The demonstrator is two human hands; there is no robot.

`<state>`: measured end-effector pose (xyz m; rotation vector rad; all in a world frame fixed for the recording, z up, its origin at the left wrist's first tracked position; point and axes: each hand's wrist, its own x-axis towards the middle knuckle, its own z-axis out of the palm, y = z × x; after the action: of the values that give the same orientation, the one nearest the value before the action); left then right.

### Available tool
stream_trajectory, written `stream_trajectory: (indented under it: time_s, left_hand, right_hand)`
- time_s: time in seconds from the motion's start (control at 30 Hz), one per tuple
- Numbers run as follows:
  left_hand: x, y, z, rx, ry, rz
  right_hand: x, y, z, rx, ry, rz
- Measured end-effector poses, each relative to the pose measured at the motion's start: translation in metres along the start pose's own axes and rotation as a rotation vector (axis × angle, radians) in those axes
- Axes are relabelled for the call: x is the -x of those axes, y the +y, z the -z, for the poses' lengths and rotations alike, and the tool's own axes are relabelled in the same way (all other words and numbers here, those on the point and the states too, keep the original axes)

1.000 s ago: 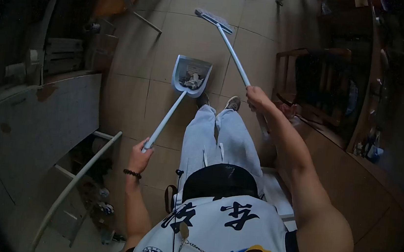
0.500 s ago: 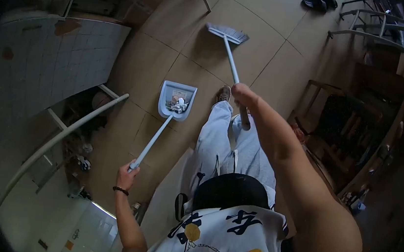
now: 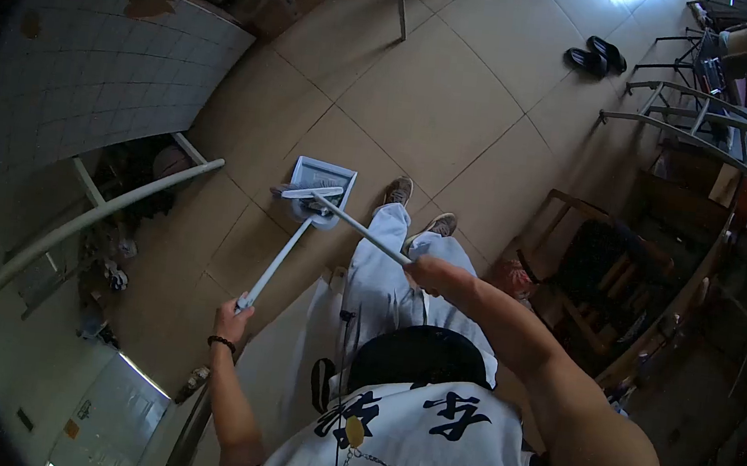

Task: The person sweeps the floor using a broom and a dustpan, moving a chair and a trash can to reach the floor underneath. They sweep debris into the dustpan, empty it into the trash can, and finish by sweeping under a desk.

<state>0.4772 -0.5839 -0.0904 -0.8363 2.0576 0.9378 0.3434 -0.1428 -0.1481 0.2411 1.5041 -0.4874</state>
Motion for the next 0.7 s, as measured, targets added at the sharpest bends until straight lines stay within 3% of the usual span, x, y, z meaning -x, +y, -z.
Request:
stream_trajectory:
  time_s: [0.07, 0.1, 0.23, 0.27, 0.4, 0.57, 0.7]
  left_hand:
    - [-0.004, -0.011, -0.008, 0.005, 0.014, -0.057]
    - [-0.007, -0.017, -0.014, 0.019, 0.010, -0.067]
    - [-0.013, -0.021, -0.021, 0.048, -0.001, -0.085]
    - [-0.014, -0.018, -0.021, 0.027, -0.016, -0.076]
    - [0.005, 0.023, -0.010, -0.043, -0.043, -0.049]
    - [0.020, 0.061, -0.017, -0.021, -0.060, -0.072]
    - [0.041, 0.129, -0.026, -0.120, -0.084, -0.179]
  right_hand:
    - [0.023, 0.026, 0.002, -0.279, -0.100, -0.002]
    - [0.034, 0.035, 0.003, -0.273, -0.085, -0.010]
    - [0.086, 0.051, 0.010, -0.344, 0.104, -0.034]
    - [0.090, 0.063, 0.012, -0.478, 0.120, -0.025]
    - [0.103, 0.100, 0.016, -0.770, 0.235, -0.042]
    - [0.099, 0.163, 0.037, -0.715, 0.504, 0.064]
    - [0.113, 0.170, 0.066, -0.774, 0.616, 0.058]
